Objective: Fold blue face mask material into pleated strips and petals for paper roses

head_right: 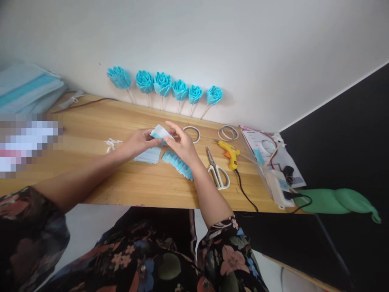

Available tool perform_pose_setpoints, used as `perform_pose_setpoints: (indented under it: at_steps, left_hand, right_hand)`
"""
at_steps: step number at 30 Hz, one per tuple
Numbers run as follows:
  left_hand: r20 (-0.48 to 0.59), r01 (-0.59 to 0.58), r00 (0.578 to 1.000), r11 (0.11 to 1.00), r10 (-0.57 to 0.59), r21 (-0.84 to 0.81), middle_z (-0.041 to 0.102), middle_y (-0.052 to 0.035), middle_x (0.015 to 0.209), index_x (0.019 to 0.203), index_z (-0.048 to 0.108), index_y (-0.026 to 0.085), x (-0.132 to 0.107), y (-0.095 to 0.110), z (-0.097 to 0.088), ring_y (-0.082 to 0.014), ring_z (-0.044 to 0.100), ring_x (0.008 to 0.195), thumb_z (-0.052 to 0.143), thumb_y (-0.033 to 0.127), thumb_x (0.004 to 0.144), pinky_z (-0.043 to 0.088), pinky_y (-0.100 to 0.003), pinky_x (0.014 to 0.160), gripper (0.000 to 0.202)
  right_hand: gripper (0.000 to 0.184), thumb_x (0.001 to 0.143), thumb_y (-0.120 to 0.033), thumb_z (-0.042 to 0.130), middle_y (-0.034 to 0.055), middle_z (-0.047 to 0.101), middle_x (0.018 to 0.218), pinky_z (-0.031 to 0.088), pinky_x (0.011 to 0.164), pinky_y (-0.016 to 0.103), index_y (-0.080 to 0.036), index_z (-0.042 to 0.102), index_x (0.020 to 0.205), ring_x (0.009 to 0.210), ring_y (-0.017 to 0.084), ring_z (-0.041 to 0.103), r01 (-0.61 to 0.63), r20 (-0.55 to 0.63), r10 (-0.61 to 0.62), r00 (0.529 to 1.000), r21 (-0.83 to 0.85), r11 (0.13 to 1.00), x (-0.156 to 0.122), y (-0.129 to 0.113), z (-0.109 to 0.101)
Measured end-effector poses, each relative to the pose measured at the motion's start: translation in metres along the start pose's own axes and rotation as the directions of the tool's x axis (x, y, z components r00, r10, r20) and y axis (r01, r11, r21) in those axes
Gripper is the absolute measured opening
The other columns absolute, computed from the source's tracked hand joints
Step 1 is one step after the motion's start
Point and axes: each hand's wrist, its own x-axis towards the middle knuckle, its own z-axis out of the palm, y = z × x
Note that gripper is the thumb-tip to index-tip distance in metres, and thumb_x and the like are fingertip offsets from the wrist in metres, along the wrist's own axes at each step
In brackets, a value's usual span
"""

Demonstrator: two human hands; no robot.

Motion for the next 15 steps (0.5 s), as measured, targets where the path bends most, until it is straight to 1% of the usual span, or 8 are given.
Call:
perform_pose_setpoints:
  at_steps: [2, 3, 4, 6, 9, 10, 12, 15]
  left_hand:
    - [-0.008, 0.001, 1.000, 1.000, -0.001, 0.006, 0.064, -0.0001, 0.071, 0.080, 0.067, 0.015, 0.0001, -0.0008, 0.0003, -0.0124, 0.052, 0.064, 0.071, 0.030, 0.073, 0.038, -0.025, 0.060, 0.017]
    - [-0.012, 0.000, 1.000, 1.000, -0.001, -0.023, 0.062, 0.0005, 0.069, 0.077, 0.066, 0.015, 0.0002, -0.0011, 0.0003, -0.0118, 0.051, 0.063, 0.071, 0.028, 0.072, 0.038, -0.025, 0.060, 0.015]
    - [-0.014, -0.001, 1.000, 0.997, 0.000, -0.079, 0.061, 0.0010, 0.067, 0.075, 0.064, 0.015, 0.0004, -0.0013, 0.0000, -0.0112, 0.050, 0.061, 0.071, 0.027, 0.072, 0.038, -0.025, 0.059, 0.014]
    - [-0.007, 0.012, 1.000, 0.967, -0.014, -0.253, 0.060, 0.0009, 0.067, 0.077, 0.063, 0.016, 0.0009, -0.0013, -0.0010, -0.0110, 0.052, 0.060, 0.070, 0.025, 0.074, 0.040, -0.024, 0.059, 0.012]
    - [0.010, 0.066, 0.998, 0.877, -0.070, -0.477, 0.064, -0.0016, 0.073, 0.088, 0.066, 0.015, 0.0020, -0.0012, -0.0027, -0.0121, 0.057, 0.064, 0.067, 0.024, 0.077, 0.043, -0.024, 0.060, 0.014]
    - [0.013, 0.082, 0.996, 0.859, -0.088, -0.505, 0.064, -0.0024, 0.074, 0.088, 0.066, 0.015, 0.0023, -0.0014, -0.0029, -0.0123, 0.057, 0.065, 0.067, 0.024, 0.078, 0.043, -0.025, 0.060, 0.014]
    - [0.030, 0.105, 0.994, 0.858, -0.104, -0.502, 0.063, -0.0032, 0.074, 0.080, 0.065, 0.015, 0.0028, -0.0021, -0.0027, -0.0121, 0.057, 0.064, 0.068, 0.030, 0.081, 0.043, -0.025, 0.059, 0.016]
    - [0.054, 0.107, 0.994, 0.893, -0.093, -0.436, 0.061, -0.0037, 0.071, 0.069, 0.063, 0.015, 0.0027, -0.0035, -0.0018, -0.0119, 0.055, 0.062, 0.069, 0.047, 0.083, 0.042, -0.026, 0.059, 0.035]
  right_hand:
    - [0.050, 0.081, -0.042, 0.070, 0.0048, 0.073, 0.113, 0.053, 0.096, 0.041, -0.025, 0.064, 0.127, 0.105, 0.023, 0.067, -0.015, 0.010, 0.015, 1.000, 0.019, 1.000, 0.0005, 0.0017, 0.0006]
    - [0.047, 0.080, -0.040, 0.070, 0.0051, 0.073, 0.114, 0.052, 0.098, 0.041, -0.023, 0.066, 0.123, 0.107, 0.023, 0.067, -0.016, -0.002, 0.016, 1.000, 0.035, 0.999, 0.0010, 0.0025, 0.0010]
    - [0.044, 0.079, -0.039, 0.070, 0.0053, 0.073, 0.114, 0.052, 0.098, 0.041, -0.022, 0.068, 0.120, 0.106, 0.024, 0.067, -0.016, -0.028, 0.017, 0.999, 0.055, 0.998, 0.0015, 0.0032, 0.0012]
    - [0.041, 0.078, -0.038, 0.070, 0.0049, 0.074, 0.111, 0.055, 0.093, 0.040, -0.022, 0.070, 0.115, 0.102, 0.023, 0.068, -0.028, -0.085, 0.036, 0.996, 0.098, 0.995, 0.0025, 0.0033, 0.0014]
    - [0.039, 0.076, -0.039, 0.071, 0.0033, 0.075, 0.106, 0.057, 0.081, 0.036, -0.023, 0.071, 0.112, 0.096, 0.022, 0.067, -0.063, -0.126, 0.083, 0.989, 0.151, 0.986, 0.0028, 0.0013, 0.0019]
    - [0.039, 0.075, -0.039, 0.071, 0.0028, 0.075, 0.104, 0.057, 0.080, 0.036, -0.023, 0.071, 0.111, 0.095, 0.022, 0.066, -0.072, -0.126, 0.093, 0.988, 0.158, 0.985, 0.0025, 0.0005, 0.0024]
    - [0.038, 0.075, -0.039, 0.072, 0.0020, 0.075, 0.100, 0.057, 0.080, 0.035, -0.023, 0.072, 0.109, 0.093, 0.021, 0.066, -0.082, -0.119, 0.102, 0.988, 0.159, 0.984, 0.0014, -0.0004, 0.0039]
    - [0.038, 0.076, -0.041, 0.072, 0.0019, 0.074, 0.098, 0.056, 0.081, 0.035, -0.022, 0.072, 0.109, 0.091, 0.020, 0.065, -0.088, -0.107, 0.105, 0.989, 0.155, 0.984, 0.0002, -0.0001, 0.0061]
